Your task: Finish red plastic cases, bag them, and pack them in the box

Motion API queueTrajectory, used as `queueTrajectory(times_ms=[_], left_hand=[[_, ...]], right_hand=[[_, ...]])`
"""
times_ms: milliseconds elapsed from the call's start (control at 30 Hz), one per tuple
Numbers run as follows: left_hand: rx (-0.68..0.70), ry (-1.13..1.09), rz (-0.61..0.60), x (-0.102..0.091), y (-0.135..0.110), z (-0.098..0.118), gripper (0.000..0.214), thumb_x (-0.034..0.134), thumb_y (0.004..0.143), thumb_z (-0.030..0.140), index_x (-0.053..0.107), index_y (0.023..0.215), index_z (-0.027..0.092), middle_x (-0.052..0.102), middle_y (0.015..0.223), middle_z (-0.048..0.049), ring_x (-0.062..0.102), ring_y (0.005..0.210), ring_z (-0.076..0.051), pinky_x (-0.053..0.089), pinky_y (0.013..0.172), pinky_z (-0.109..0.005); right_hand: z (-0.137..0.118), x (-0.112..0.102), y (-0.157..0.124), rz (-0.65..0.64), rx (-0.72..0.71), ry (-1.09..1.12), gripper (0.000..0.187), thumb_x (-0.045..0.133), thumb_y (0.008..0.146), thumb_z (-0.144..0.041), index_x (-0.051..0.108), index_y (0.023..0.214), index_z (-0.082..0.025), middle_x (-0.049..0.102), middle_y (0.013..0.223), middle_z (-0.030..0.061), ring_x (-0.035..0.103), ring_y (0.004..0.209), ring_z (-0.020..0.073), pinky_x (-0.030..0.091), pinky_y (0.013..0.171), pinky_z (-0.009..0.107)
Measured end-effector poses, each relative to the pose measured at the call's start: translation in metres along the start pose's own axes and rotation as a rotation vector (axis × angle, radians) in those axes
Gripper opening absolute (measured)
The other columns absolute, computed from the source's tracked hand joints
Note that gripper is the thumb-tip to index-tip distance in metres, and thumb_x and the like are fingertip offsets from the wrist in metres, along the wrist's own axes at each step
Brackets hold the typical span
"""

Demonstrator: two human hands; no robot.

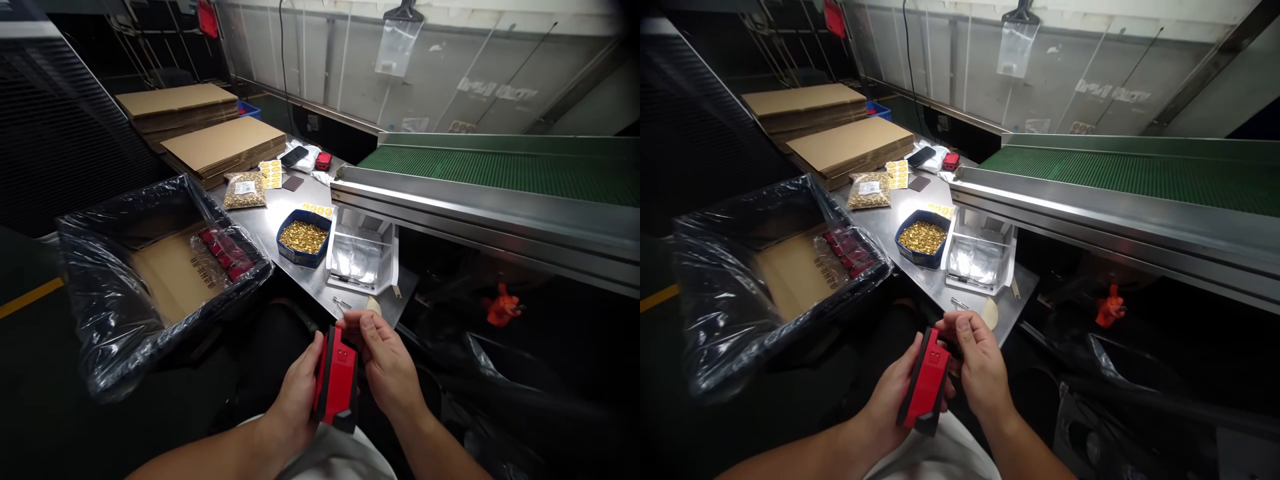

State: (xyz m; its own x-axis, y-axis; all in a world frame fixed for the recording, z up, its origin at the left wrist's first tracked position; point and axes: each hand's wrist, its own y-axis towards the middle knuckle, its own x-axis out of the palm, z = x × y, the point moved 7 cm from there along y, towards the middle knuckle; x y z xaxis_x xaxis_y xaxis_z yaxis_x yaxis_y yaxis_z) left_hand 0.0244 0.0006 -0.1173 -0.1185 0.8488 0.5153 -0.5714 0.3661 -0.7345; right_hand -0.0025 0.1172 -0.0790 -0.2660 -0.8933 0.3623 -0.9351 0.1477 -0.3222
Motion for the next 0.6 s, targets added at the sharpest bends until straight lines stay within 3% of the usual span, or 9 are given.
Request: queueTrajectory(times_ms=[100,167,267,400,500,533,600], left_hand=[[0.084,0.001,0.061,-0.009,0.006,0.005,0.046,0.058,0.089,0.055,0.061,0.106,0.012,0.066,0.081,-0.0093,0.064,0.062,-0.02,0.051,0.052,-0.027],[0.202,0.006,0.1,-0.013,0.007,0.014,0.04,0.065,0.086,0.051,0.06,0.105,0.016,0.066,0.087,-0.0068,0.064,0.068,-0.018,0.052,0.058,-0.024],[0.339,0.026,0.095,-0.018,0.008,0.029,0.037,0.069,0.084,0.05,0.059,0.099,0.018,0.066,0.092,-0.0054,0.064,0.081,-0.018,0.053,0.067,-0.023],[0.392,0.158,0.035,-0.024,0.014,0.041,0.055,0.051,0.088,0.066,0.064,0.1,0.014,0.066,0.095,-0.0101,0.064,0.086,-0.023,0.052,0.065,-0.026],[0.522,0.209,0.085,-0.032,0.014,0.05,0.052,0.054,0.088,0.064,0.067,0.098,0.014,0.067,0.092,-0.0081,0.063,0.089,-0.021,0.051,0.075,-0.024],[0.52,0.162,0.094,-0.033,0.015,0.049,0.048,0.057,0.087,0.061,0.067,0.1,0.015,0.068,0.094,-0.0072,0.063,0.091,-0.02,0.051,0.078,-0.024],[0.352,-0.013,0.05,-0.032,0.019,0.036,0.05,0.056,0.089,0.06,0.066,0.108,0.016,0.069,0.096,-0.0085,0.064,0.091,-0.022,0.052,0.081,-0.027]], right_hand=[[-0.006,-0.012,-0.003,0.088,-0.111,-0.082,0.025,0.068,0.085,-0.044,0.058,0.09,-0.022,0.065,0.105,0.0031,0.062,0.097,0.017,0.05,0.087,0.028],[-0.005,-0.013,-0.009,0.075,-0.143,-0.131,0.031,0.071,0.082,-0.044,0.055,0.101,-0.024,0.062,0.116,0.0039,0.06,0.107,0.0197,0.048,0.094,0.032],[0.01,-0.007,-0.017,0.008,-0.08,-0.24,0.045,0.065,0.085,-0.048,0.049,0.122,-0.027,0.058,0.126,0.0066,0.056,0.116,0.0223,0.047,0.099,0.036],[0.036,-0.006,-0.018,0.036,0.02,-0.113,0.045,0.054,0.09,-0.054,0.049,0.125,-0.026,0.061,0.123,0.0075,0.062,0.106,0.0239,0.053,0.089,0.037],[0.05,-0.001,-0.016,0.028,0.043,0.018,0.046,0.048,0.091,-0.055,0.053,0.124,-0.024,0.065,0.114,0.0091,0.065,0.099,0.0261,0.057,0.08,0.038],[0.054,0.001,-0.017,0.021,0.038,0.009,0.046,0.047,0.092,-0.055,0.053,0.124,-0.023,0.066,0.114,0.0094,0.065,0.099,0.0265,0.057,0.079,0.038],[0.059,0.002,-0.021,0.042,-0.008,-0.099,0.044,0.044,0.093,-0.054,0.055,0.125,-0.025,0.065,0.114,0.0085,0.064,0.101,0.0262,0.056,0.082,0.038]])
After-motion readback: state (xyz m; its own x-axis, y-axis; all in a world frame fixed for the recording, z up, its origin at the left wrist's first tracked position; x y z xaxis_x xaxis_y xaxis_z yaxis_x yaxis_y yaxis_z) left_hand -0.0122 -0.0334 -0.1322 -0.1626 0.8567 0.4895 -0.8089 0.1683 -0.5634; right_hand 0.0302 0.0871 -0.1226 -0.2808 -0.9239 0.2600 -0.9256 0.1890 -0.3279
